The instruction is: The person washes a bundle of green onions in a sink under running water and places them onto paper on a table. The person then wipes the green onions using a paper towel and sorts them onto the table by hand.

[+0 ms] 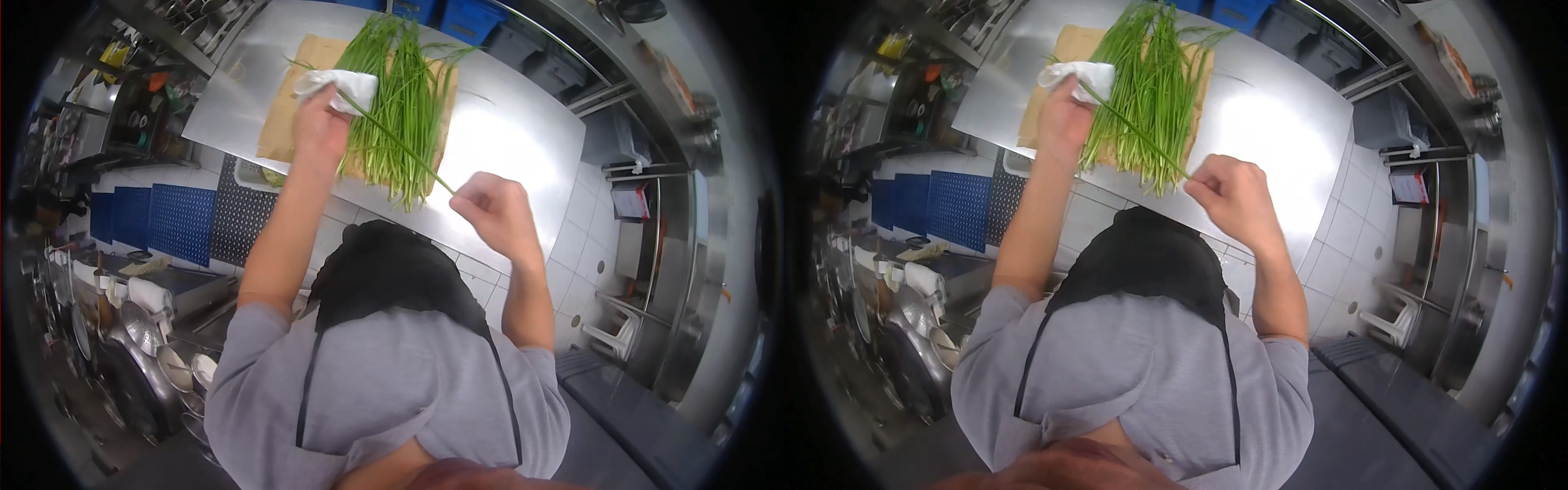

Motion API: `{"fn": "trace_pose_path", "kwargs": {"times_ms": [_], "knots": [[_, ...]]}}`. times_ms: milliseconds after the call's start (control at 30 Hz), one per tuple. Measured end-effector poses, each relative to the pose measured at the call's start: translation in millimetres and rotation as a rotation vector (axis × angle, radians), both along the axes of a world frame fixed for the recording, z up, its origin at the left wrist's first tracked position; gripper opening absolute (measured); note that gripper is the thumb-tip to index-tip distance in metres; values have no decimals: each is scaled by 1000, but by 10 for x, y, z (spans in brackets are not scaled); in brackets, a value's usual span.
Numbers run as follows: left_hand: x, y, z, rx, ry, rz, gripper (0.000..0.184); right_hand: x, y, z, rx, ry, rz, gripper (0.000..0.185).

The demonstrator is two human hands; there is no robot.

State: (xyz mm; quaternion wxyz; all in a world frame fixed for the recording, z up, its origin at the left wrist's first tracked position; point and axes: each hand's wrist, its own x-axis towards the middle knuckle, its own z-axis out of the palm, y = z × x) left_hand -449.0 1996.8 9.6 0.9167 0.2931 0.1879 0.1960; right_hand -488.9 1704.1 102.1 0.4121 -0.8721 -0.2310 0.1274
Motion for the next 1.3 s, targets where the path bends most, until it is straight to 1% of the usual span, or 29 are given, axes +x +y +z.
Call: {"fn": "trace_pose_path", "kwargs": {"times_ms": [67, 200, 233, 300, 367, 400, 467, 533, 633, 733, 800, 833, 867, 933, 967, 1033, 1167, 1233, 1300], "knots": [[89, 241, -64, 56, -32, -16, 25, -17, -241, 24, 29, 130, -58, 12], [225, 484, -82, -89, 11, -4, 24, -1, -670, 39, 46, 263, -93, 7], [266, 567, -96, -35, 10, 22, 25, -8, -743, 69, 75, 287, -118, 7], [353, 818, -240, -11, 8, 88, 25, -20, -918, 85, 137, 326, -157, 8], [359, 1127, -415, 34, -7, 160, 26, -13, -1092, 123, 126, 300, -242, 9], [358, 1404, -545, -60, -94, 83, 26, -15, -1219, 156, 117, 284, -296, 10], [303, 1603, -460, -39, -21, 275, 25, -4, -1424, 202, 270, 186, -439, 10], [218, 1828, -558, -34, -43, 268, 25, 40, -1530, 214, 446, 56, -597, 11], [87, 1661, -480, -118, -61, 182, 25, 241, -1564, 104, 689, -63, -777, 12], [-7, 1163, -247, -86, -26, 118, 27, 485, -1541, -310, 755, -30, -949, 12], [-101, 938, -221, -59, 7, 36, 28, 630, -1642, -956, 196, 41, -988, 14], [-121, 872, -219, -46, 21, -9, 29, 565, -1663, -1335, 136, 62, -965, 14], [-138, 830, -230, -38, 4, -42, 30, 560, -1664, -1557, 74, 76, -940, 14], [-254, 749, -274, -25, -12, -107, 31, 331, -1475, -1487, -87, 141, -969, 15], [-297, 723, -285, -23, 3, -105, 31, 258, -1417, -1463, -77, 233, -1004, 13], [-359, 699, -265, -11, 31, -101, 31, 154, -1401, -1466, -147, 204, -976, 13], [-422, 682, -294, -15, -16, -184, 31, 118, -1382, -1412, -332, 119, -895, 14], [-434, 658, -310, -57, -76, -270, 30, 137, -1361, -1414, -322, 80, -888, 15], [-434, 605, -313, -43, -78, -280, 31, 148, -1350, -1427, -327, 55, -876, 15]]}}
